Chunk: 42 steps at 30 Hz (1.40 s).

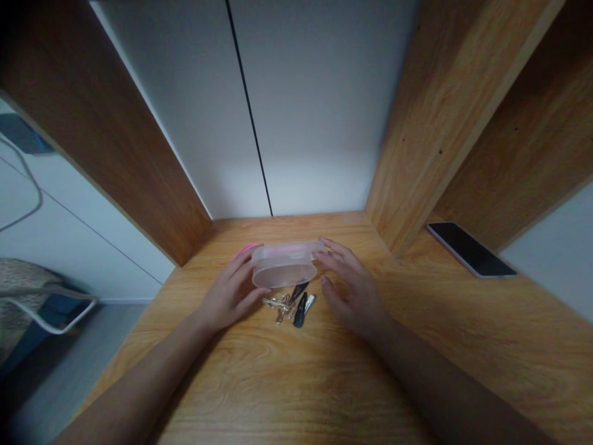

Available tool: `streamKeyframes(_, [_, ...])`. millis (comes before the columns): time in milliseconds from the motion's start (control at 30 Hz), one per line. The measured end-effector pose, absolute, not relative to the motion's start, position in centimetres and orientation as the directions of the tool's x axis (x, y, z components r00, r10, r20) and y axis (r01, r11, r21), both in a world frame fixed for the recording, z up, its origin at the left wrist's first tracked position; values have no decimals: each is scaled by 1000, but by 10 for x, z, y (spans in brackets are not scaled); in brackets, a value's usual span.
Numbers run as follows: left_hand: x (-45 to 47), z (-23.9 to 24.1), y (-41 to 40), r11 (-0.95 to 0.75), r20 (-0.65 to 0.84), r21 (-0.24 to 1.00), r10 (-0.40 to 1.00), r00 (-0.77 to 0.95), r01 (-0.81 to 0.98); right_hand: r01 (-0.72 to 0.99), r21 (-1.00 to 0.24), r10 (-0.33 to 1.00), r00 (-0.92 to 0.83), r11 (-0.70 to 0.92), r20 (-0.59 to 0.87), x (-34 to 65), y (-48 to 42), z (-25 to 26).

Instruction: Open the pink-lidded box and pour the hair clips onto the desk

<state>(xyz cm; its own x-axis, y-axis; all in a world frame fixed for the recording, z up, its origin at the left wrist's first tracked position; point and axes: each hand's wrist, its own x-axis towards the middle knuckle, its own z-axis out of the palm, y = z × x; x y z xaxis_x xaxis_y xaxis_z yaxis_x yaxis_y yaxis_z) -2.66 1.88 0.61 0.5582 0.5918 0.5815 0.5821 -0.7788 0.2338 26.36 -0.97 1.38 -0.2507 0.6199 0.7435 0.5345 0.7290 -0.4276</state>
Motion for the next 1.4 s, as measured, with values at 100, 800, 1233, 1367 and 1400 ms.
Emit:
streamKeyframes(100, [-29,3,20,-750,538,283,640,548,598,512,-460,642,-261,725,721,264,-6,11])
streamKeyframes(800, [-34,-3,22,-636,489,447,763,424,629,617,-599,833,-185,511,521,269,4,-5])
streamKeyframes(1233, [-32,-5,25,-647,517,464,753,408,605,437,-798,907,-136,416,398,280,23,-31])
streamKeyframes(1367, [-32,-6,24,-679,541,404,718,439,613,428,-808,912,-117,404,394,280,25,-33])
streamKeyframes(1400, [-31,-6,24,-687,550,384,707,444,617,438,-802,910,-110,406,400,279,25,-33])
